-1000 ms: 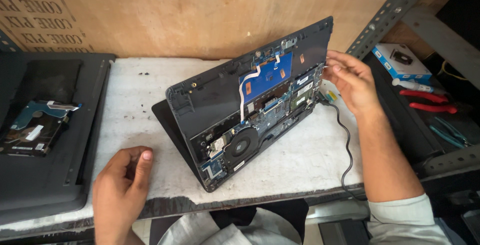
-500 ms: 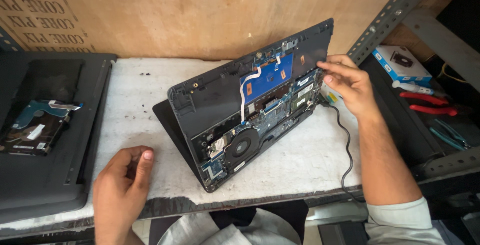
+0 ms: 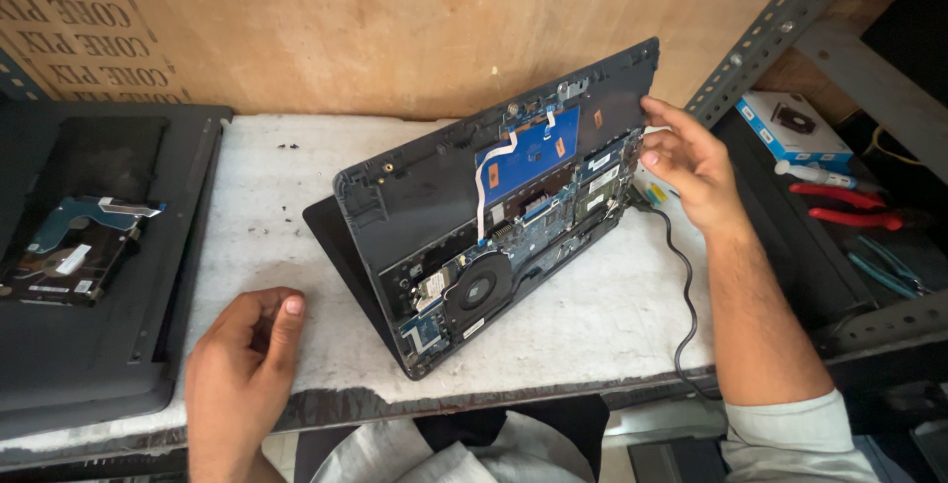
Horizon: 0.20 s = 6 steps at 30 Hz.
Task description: The person opens a laptop, tilts it to access its internals, removes a RAM module, cleans the module's contacts with an eraser, and reinstalls the module into the motherboard slot. They then reposition the laptop and plug in the charger cable.
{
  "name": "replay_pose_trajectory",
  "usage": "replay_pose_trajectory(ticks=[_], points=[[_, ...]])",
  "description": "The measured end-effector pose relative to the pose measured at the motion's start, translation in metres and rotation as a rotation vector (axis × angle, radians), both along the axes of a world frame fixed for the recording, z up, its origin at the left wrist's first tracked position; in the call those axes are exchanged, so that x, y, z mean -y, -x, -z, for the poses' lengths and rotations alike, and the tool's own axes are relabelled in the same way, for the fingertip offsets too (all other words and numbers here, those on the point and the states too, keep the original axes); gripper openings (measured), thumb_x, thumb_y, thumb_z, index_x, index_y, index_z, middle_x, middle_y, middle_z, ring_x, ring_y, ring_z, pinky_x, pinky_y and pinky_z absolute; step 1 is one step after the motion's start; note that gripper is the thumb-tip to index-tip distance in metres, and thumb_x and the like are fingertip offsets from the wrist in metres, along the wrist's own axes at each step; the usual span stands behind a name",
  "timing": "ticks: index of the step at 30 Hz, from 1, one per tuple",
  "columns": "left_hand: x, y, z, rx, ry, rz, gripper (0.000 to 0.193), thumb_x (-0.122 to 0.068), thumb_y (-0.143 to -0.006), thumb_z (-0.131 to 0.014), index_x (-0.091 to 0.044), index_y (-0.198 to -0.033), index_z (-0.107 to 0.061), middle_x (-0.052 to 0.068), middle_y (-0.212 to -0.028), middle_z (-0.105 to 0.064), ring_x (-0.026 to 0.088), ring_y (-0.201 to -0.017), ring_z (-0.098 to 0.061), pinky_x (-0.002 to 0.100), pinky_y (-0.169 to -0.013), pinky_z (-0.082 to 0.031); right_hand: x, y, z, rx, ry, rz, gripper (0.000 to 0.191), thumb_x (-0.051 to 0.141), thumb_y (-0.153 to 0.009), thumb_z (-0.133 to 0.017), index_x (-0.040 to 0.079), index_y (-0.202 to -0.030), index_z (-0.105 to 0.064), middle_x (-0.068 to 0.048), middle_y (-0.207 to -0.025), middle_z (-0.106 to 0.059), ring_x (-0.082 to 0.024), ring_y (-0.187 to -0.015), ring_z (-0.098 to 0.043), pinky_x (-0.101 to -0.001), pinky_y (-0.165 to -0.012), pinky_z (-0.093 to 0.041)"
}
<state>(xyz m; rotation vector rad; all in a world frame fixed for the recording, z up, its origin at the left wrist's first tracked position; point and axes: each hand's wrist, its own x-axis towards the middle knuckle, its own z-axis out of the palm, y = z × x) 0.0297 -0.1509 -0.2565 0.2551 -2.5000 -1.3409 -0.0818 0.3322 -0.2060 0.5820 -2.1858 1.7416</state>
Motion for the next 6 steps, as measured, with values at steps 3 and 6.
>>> replay_pose_trajectory(ticks=[3,6], points=[[0.0018,-0.0002,0.0004,0.013,-0.012,0.001,0.03,-0.033,-0.096,-0.07,-0.003,-0.101,-0.075,0.009,-0.08,-0.074,0.017,-0.06,-0.066,0.032,-0.06,-0.052,-0.0042,-0.0006,0.0016,-0.045,-0.091,-0.008,0.043,0.003,-0.098,-0.068,-0.004,-0.14,-0.064,-0.005,-0.127,-0.057,-0.013,-0.11,-0.058,-0.0272,-0.099,-0.048],[0.0012,0.0006,0.0004,0.003,-0.02,-0.002,0.031,-0.033,-0.096,-0.071,-0.003,-0.102,-0.075,0.01,-0.08,-0.074,0.017,-0.061,-0.067,0.032,-0.06,-0.052,-0.0099,0.0041,0.0018,-0.071,-0.119,-0.055,0.036,0.004,-0.099,-0.067,-0.003,-0.134,-0.066,-0.005,-0.132,-0.057,-0.015,-0.117,-0.059,-0.029,-0.104,-0.048]])
